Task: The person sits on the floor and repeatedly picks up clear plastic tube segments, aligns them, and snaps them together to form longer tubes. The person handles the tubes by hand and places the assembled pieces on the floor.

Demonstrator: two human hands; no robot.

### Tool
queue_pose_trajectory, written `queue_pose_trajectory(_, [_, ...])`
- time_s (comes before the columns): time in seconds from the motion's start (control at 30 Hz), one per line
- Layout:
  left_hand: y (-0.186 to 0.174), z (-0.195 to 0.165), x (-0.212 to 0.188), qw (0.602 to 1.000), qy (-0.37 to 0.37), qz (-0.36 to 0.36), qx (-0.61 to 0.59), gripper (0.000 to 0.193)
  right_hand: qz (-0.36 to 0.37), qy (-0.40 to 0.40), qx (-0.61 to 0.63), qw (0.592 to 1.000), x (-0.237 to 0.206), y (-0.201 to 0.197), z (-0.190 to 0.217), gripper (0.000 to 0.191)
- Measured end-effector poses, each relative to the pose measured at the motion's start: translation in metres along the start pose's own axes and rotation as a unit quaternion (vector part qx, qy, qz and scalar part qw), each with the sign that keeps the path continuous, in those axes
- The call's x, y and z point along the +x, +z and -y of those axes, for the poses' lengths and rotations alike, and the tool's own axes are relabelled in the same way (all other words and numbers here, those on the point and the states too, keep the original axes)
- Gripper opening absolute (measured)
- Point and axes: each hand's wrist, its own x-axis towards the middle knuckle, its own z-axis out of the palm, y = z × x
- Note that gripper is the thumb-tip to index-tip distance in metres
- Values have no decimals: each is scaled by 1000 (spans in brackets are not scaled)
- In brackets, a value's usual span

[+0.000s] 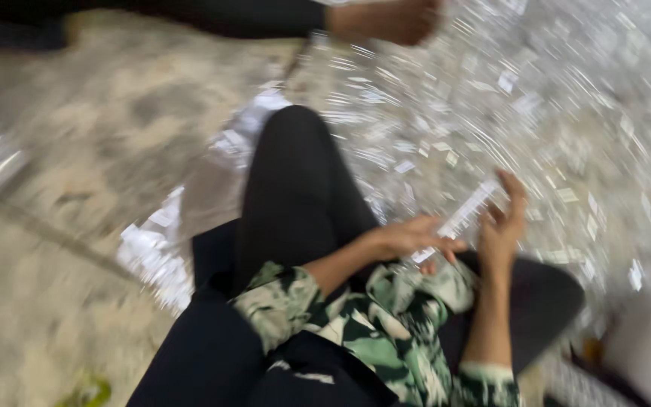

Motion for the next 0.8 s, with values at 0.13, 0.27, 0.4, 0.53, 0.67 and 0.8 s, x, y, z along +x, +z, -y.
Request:
queue_pose_trajectory(0.13, [3, -1, -7, 997, -10, 37, -73, 48, 11, 17, -69, 997, -7, 13, 17, 83])
queue_pose_trajectory(0.27, [-1, -4, -21, 991, -72, 30, -107, 47, 7, 4, -84, 996, -22, 7, 35, 63])
queue_pose_trajectory(0.4, [-5, -12, -31, 990, -58, 85, -95, 56, -18, 40, 2, 999, -43, -5, 50, 33])
queue_pose_trajectory(0.53, [-6, -20, -33, 998, -47, 51, 14, 52, -99, 22, -93, 991, -79, -23, 57, 46])
queue_pose_trajectory(0.67, [-3, -19, -30, 993, -76, -61, 64, 40, -179, 41, -139, 973, -142, -67, 56, 49])
queue_pose_trajectory(0.8, [-1, -18, -27, 989, -85, -77, 98, 38, -212, 117, -153, 958, -230, -105, 62, 50])
